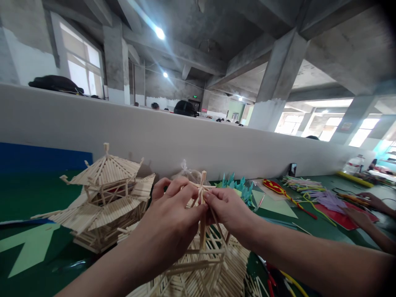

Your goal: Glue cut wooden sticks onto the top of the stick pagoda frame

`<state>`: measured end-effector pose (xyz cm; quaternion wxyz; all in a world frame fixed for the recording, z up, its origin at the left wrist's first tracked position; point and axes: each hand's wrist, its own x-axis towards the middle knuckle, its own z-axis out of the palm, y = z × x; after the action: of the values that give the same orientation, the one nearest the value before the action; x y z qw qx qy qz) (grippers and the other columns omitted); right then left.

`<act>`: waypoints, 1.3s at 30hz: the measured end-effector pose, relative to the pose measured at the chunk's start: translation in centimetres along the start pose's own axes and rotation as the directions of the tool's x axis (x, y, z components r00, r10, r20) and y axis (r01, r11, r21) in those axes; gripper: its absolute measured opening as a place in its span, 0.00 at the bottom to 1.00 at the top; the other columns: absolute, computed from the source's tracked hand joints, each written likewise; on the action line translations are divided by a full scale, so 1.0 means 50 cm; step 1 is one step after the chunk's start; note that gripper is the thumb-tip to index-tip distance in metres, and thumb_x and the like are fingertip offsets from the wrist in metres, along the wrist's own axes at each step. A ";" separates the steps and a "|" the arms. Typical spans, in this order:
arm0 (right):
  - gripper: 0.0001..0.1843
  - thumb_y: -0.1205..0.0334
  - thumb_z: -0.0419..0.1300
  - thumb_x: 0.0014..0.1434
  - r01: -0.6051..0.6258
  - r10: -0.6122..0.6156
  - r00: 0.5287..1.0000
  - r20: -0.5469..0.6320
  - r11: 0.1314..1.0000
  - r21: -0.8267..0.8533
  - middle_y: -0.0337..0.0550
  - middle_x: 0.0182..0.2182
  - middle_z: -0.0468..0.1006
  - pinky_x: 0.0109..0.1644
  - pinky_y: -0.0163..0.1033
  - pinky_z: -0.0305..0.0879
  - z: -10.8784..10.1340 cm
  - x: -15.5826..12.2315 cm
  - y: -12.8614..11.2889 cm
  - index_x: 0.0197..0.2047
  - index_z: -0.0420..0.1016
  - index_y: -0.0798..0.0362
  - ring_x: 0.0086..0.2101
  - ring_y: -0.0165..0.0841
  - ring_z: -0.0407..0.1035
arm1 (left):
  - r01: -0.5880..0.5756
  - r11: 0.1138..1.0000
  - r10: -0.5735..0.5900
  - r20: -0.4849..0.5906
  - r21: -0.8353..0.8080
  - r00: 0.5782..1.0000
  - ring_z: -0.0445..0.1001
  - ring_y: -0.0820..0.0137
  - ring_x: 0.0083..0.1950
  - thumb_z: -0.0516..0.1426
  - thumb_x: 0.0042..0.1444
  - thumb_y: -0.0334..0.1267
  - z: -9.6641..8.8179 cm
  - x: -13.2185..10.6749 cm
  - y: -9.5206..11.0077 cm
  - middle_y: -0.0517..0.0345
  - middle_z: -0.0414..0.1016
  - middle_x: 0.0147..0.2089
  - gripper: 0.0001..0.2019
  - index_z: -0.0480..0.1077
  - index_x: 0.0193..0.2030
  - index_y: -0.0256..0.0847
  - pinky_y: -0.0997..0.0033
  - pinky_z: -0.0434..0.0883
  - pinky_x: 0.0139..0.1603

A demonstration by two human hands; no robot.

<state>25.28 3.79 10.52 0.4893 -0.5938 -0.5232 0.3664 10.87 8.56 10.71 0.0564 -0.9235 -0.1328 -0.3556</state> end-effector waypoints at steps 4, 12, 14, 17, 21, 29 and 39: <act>0.20 0.56 0.50 0.55 -0.010 0.010 1.000 0.011 1.000 0.020 0.36 0.15 0.63 0.27 0.35 0.60 -0.002 -0.005 -0.006 0.15 0.61 0.54 0.20 0.26 0.60 | -0.005 1.000 0.005 -0.003 -0.009 1.000 0.60 0.58 0.47 0.48 0.53 0.31 -0.003 0.000 0.001 0.53 0.69 0.39 0.11 0.70 0.35 0.47 0.49 0.54 0.46; 0.14 0.61 0.52 0.56 -0.095 0.086 0.995 0.048 0.966 0.241 0.34 0.16 0.63 0.29 0.34 0.60 -0.005 -0.024 -0.036 0.23 0.71 0.56 0.19 0.24 0.58 | -0.036 0.999 0.036 0.029 0.024 0.999 0.60 0.61 0.46 0.47 0.56 0.31 -0.012 0.004 0.003 0.53 0.69 0.40 0.12 0.70 0.37 0.46 0.54 0.56 0.44; 0.14 0.62 0.51 0.57 -0.126 0.115 0.992 0.058 0.948 0.291 0.34 0.16 0.63 0.31 0.34 0.61 -0.006 -0.028 -0.042 0.24 0.72 0.56 0.19 0.24 0.59 | -0.045 0.998 0.043 0.041 0.046 0.998 0.60 0.61 0.46 0.47 0.56 0.31 -0.017 0.003 0.004 0.53 0.69 0.40 0.11 0.69 0.39 0.45 0.54 0.56 0.45; 0.14 0.64 0.49 0.59 -0.123 0.107 0.992 0.065 0.934 0.336 0.36 0.19 0.67 0.34 0.33 0.62 -0.014 -0.036 -0.046 0.28 0.73 0.57 0.22 0.24 0.63 | -0.065 0.996 0.061 0.060 0.061 0.996 0.61 0.61 0.46 0.47 0.55 0.30 -0.024 0.003 0.004 0.53 0.69 0.41 0.12 0.68 0.42 0.45 0.56 0.57 0.44; 0.13 0.65 0.50 0.59 -0.059 0.072 0.997 -0.027 0.942 0.331 0.41 0.27 0.73 0.37 0.35 0.64 -0.036 -0.053 -0.039 0.29 0.73 0.56 0.27 0.25 0.67 | -0.066 0.992 0.065 0.015 0.106 0.998 0.62 0.61 0.45 0.48 0.54 0.27 -0.026 0.006 -0.001 0.54 0.70 0.40 0.15 0.67 0.44 0.45 0.58 0.57 0.43; 0.08 0.61 0.54 0.56 0.015 0.022 0.992 -0.122 0.954 0.298 0.46 0.35 0.74 0.44 0.40 0.62 -0.101 -0.126 -0.013 0.35 0.72 0.56 0.37 0.32 0.68 | -0.053 0.973 0.032 0.097 0.223 0.995 0.62 0.57 0.47 0.47 0.52 0.24 -0.014 0.022 0.000 0.49 0.69 0.42 0.18 0.70 0.43 0.44 0.50 0.58 0.44; 0.24 0.52 0.61 0.47 0.064 -0.066 0.847 -0.528 0.998 -0.022 0.38 0.31 0.69 0.35 0.30 0.66 -0.210 -0.250 0.123 0.48 0.67 0.47 0.33 0.30 0.66 | 0.153 0.956 -0.110 -0.176 0.252 0.978 0.64 0.61 0.47 0.47 0.56 0.31 -0.074 -0.032 0.031 0.53 0.66 0.43 0.14 0.65 0.48 0.38 0.57 0.59 0.46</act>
<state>34.53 -10.36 6.27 0.6254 -0.6544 -0.3890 0.1713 7.78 6.02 12.37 0.1657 -0.8651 -0.2353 -0.4108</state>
